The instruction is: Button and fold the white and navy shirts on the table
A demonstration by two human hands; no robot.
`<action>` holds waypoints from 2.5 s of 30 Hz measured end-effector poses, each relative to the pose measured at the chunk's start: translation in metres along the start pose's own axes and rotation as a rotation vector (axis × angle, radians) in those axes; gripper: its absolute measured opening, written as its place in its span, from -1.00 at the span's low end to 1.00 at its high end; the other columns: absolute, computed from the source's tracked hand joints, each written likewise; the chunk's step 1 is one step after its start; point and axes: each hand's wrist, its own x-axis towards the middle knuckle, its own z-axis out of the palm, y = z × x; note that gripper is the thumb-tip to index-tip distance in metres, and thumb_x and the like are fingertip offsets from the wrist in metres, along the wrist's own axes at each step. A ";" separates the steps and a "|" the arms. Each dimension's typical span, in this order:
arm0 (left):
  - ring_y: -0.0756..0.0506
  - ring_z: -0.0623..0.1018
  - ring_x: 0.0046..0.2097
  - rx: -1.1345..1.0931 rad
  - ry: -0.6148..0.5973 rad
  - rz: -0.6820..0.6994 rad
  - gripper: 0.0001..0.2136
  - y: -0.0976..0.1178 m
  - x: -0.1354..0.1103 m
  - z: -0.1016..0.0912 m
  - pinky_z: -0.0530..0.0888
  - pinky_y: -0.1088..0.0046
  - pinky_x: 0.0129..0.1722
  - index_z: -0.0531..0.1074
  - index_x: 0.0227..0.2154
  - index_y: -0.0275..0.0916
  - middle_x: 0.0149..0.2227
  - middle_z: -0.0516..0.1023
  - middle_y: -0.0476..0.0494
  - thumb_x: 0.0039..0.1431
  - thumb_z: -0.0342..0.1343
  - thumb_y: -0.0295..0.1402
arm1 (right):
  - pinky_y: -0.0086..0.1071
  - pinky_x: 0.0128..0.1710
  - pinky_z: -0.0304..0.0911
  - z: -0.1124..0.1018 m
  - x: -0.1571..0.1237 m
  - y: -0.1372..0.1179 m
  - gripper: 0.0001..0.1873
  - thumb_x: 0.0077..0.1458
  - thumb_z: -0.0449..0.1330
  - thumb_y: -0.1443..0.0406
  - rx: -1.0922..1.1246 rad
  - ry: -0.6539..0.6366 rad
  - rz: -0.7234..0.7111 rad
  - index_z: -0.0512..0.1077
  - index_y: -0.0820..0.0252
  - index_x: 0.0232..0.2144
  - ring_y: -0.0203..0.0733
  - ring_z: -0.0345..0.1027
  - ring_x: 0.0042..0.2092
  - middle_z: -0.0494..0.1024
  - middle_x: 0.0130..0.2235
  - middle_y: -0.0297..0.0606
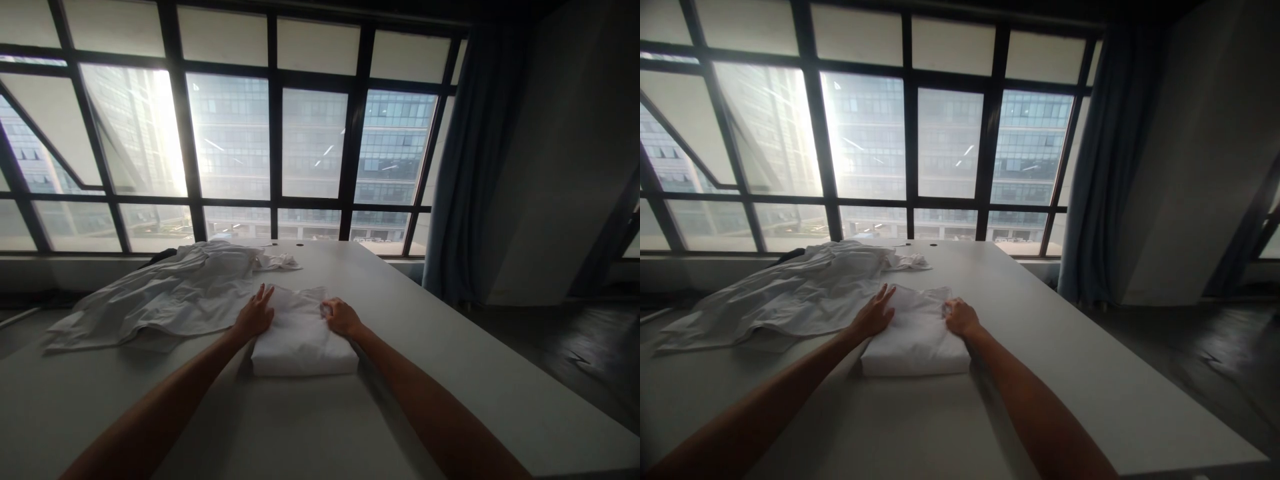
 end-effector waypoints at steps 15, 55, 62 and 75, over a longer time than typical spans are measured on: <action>-0.30 -0.08 0.41 0.025 -0.573 0.418 -0.33 0.056 -0.080 -0.003 -0.04 0.03 0.33 -0.01 0.38 -0.29 0.40 -0.09 -0.33 0.37 -0.26 0.04 | 0.02 0.36 -0.32 -0.011 -0.033 -0.029 -0.39 0.26 0.00 0.06 0.039 -0.323 -0.335 0.25 0.14 0.28 0.03 -0.18 0.40 0.07 0.37 -0.13; -0.34 -0.04 0.40 -0.111 -0.583 0.790 -0.51 0.101 -0.086 -0.003 -0.07 -0.18 0.29 0.06 0.36 -0.06 0.40 -0.02 -0.22 0.41 -0.22 -0.17 | 0.02 0.35 -0.37 0.010 0.006 0.014 -0.40 0.32 -0.11 0.01 -0.060 -0.239 -0.193 0.17 0.06 0.31 -0.04 -0.18 0.40 0.05 0.38 -0.21; -0.30 -0.04 0.40 -0.217 -0.685 0.772 -0.54 0.099 -0.081 -0.013 -0.12 -0.14 0.30 0.17 0.31 -0.04 0.38 0.02 -0.16 0.41 -0.19 -0.15 | 0.11 0.33 -0.44 -0.005 0.014 0.050 -0.38 0.36 -0.21 0.01 -0.145 -0.217 0.111 0.07 0.09 0.35 -0.05 -0.27 0.42 -0.03 0.40 -0.16; -0.27 0.54 -0.02 -0.222 -0.196 0.135 -0.68 0.008 -0.033 -0.018 0.44 0.25 0.00 0.59 -0.17 -0.23 -0.05 0.59 -0.26 0.25 0.03 -0.16 | -0.14 0.27 -0.02 -0.031 -0.016 0.016 -0.34 0.28 0.00 0.02 -0.262 -0.157 0.086 0.19 0.27 0.28 0.02 0.03 0.33 0.16 0.33 0.03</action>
